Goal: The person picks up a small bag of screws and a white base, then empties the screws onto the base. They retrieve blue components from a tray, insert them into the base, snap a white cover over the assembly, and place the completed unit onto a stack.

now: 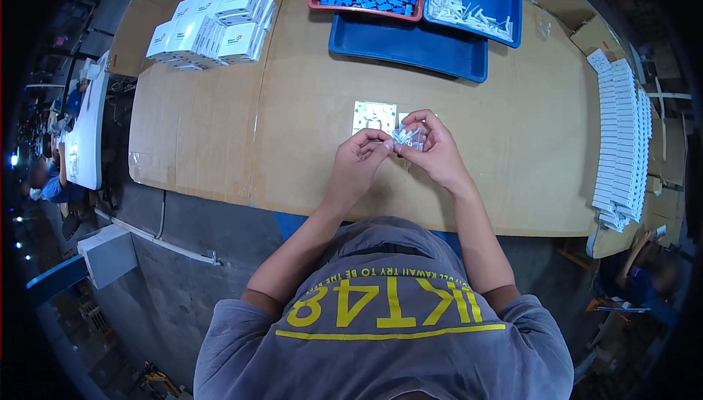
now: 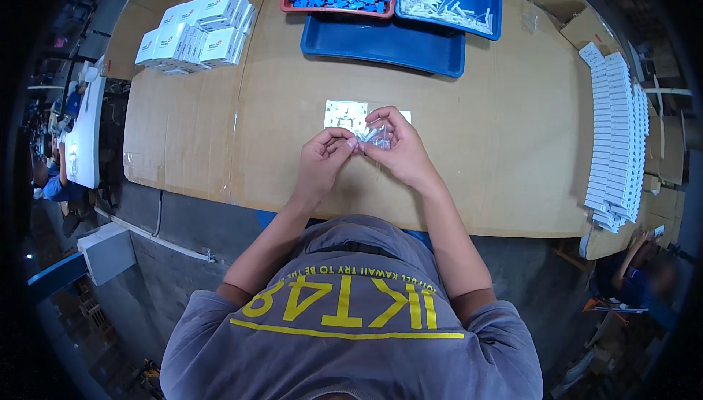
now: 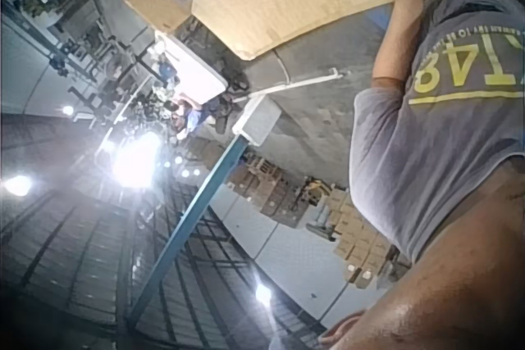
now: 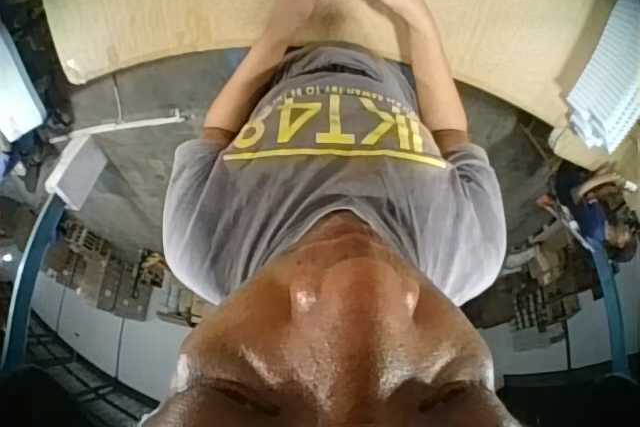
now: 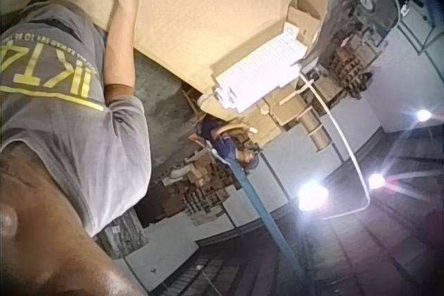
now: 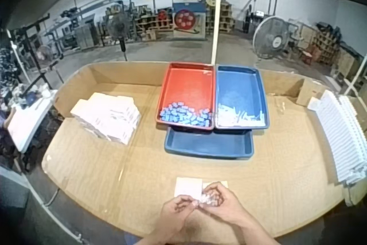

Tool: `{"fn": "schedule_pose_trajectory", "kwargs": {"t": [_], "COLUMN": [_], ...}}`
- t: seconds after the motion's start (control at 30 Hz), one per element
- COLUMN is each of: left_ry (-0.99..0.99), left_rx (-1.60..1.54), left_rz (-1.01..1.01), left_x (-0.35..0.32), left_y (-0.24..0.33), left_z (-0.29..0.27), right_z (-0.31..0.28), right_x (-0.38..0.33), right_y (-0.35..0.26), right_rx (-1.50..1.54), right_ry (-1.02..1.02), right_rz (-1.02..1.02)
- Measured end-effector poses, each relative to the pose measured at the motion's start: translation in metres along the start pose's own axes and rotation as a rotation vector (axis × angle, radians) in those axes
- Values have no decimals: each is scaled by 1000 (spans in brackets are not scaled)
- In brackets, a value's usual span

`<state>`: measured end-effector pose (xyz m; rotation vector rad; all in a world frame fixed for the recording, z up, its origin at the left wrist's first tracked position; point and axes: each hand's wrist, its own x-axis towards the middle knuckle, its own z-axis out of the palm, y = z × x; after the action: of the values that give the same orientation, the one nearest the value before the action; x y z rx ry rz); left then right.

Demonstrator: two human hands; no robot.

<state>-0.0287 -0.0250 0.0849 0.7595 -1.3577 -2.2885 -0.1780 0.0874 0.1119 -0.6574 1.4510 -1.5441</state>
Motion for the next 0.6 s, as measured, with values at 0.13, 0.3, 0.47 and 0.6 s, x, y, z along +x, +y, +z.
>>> {"fn": "schedule_pose_trajectory", "kwargs": {"t": [0.13, 0.3, 0.47, 0.6], "left_ry": [-3, 65, 72, 30], "left_rx": [1, -83, -77, -111], "left_rz": [-14, 5, 59, 23], "left_x": [0, 2, -2, -1], "left_y": [1, -3, 1, 2], "left_z": [1, -2, 4, 2], "right_z": [2, 1, 0, -2], "right_x": [-2, 2, 0, 1], "right_y": [-8, 5, 6, 4], "right_rx": [-43, -91, -11, 6], "right_ry": [-17, -3, -55, -35], "right_rz": [67, 64, 94, 92]}}
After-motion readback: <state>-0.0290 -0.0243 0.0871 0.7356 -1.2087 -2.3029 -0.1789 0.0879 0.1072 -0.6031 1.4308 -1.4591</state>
